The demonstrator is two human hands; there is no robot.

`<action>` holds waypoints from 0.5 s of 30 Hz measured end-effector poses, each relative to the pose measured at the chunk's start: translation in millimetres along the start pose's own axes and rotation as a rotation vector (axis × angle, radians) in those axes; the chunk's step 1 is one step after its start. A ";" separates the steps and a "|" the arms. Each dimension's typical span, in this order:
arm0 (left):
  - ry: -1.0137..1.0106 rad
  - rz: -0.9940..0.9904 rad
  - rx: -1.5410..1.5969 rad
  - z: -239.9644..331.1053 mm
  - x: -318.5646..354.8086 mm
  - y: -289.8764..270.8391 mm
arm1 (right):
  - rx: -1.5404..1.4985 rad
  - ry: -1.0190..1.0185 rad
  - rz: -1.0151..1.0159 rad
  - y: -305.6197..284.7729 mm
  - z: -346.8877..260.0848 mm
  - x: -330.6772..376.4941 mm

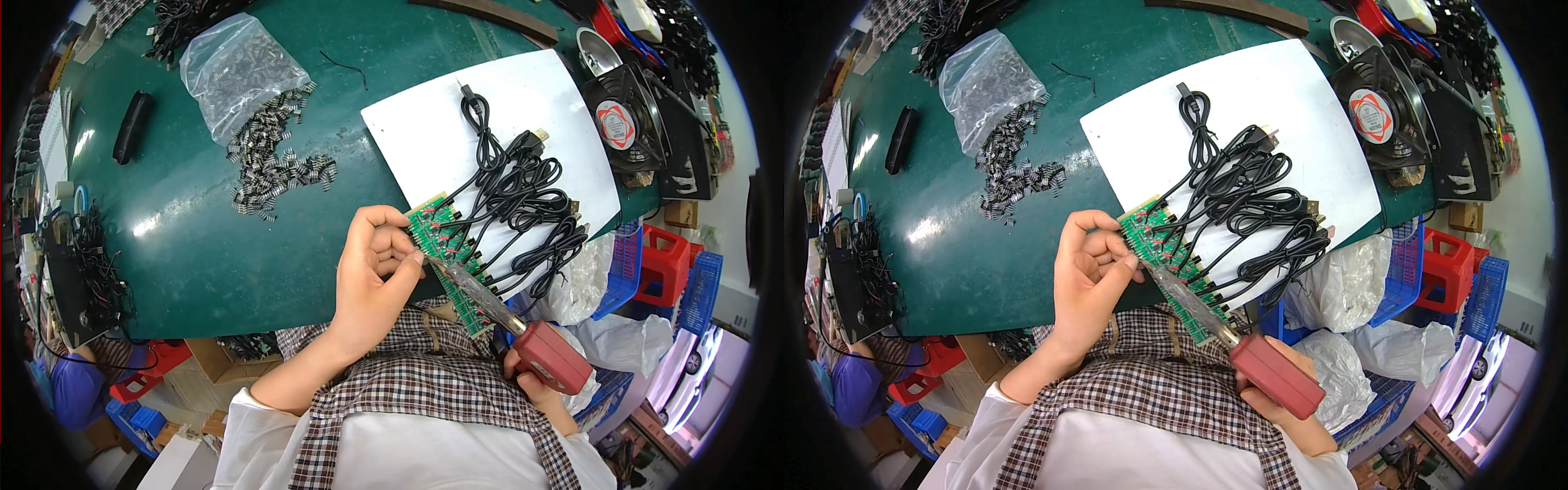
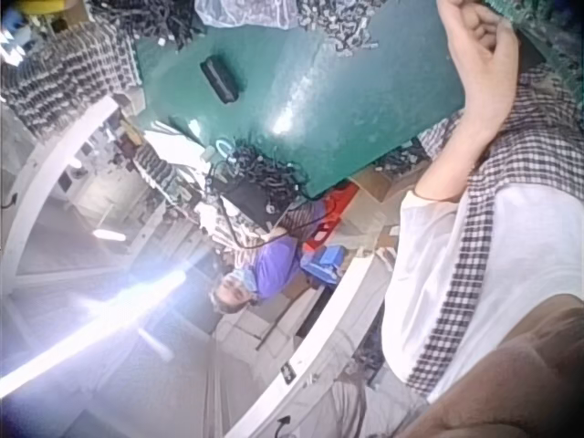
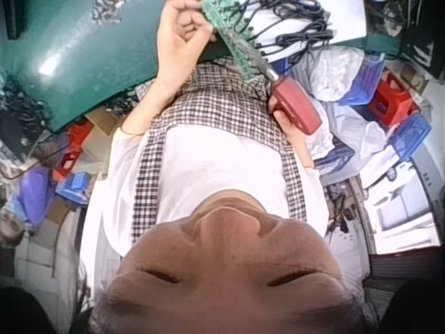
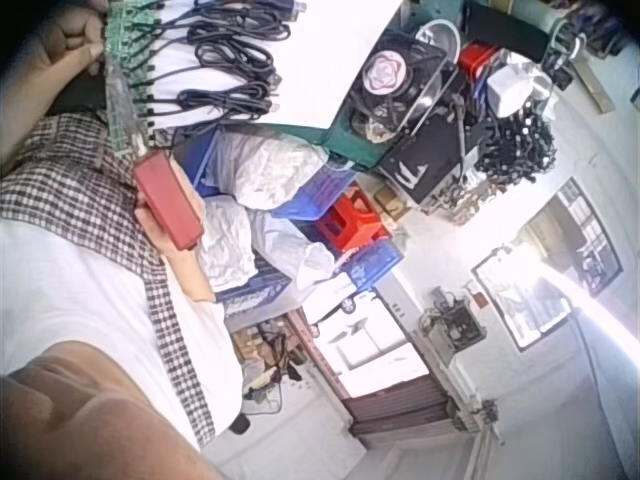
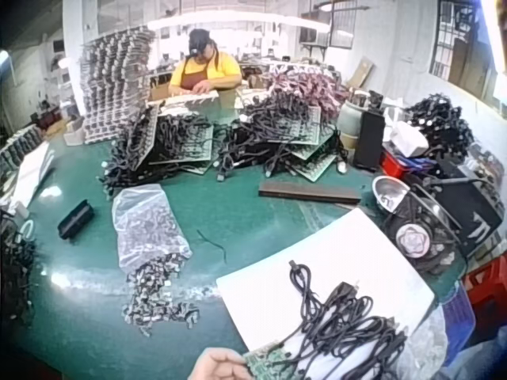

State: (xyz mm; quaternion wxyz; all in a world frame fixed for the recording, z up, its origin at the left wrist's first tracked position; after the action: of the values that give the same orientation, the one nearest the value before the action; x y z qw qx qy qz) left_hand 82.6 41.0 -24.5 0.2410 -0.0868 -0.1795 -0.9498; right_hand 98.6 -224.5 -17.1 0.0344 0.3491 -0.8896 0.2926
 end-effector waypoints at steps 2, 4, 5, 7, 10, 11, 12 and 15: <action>0.000 -0.002 -0.005 -0.9 0.0 0.3 | -0.103 -0.002 -0.028 1.4 -7.7 -4.0; 0.004 -0.005 -0.013 -0.1 -0.3 0.9 | -0.677 0.122 -0.057 7.7 -19.4 -15.7; -0.002 -0.005 -0.013 0.1 0.1 1.6 | -0.677 0.117 -0.057 6.8 -17.2 -14.4; 0.001 -0.003 -0.014 1.8 0.7 1.0 | -0.542 0.123 -0.078 6.7 -11.3 -10.5; 0.008 -0.016 -0.019 1.7 0.4 2.3 | -0.646 0.107 -0.061 9.5 -15.9 -16.3; 0.009 -0.021 -0.021 1.7 0.1 3.1 | -0.647 0.101 -0.061 8.7 -15.1 -17.1; 0.008 -0.027 -0.019 1.7 0.4 3.6 | -0.618 0.111 -0.080 9.5 -13.3 -15.8; 0.021 -0.043 -0.030 4.3 0.6 3.4 | -0.533 0.090 -0.074 9.6 -6.8 -10.9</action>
State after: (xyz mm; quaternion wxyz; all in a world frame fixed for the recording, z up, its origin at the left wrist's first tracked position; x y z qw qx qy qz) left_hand 84.1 39.6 -19.3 0.2212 -0.0765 -0.1647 -0.9582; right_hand 99.7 -208.6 -19.1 0.1752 0.3468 -0.9193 0.0620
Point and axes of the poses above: each hand's wrist, its own x-axis away from the middle knuckle, its own y-axis out of the palm, z = x × y, the point moved 10 cm from there along -x, towards the middle knuckle, and after that the axes turned 2 degrees about -z, right-handed, at the moved point
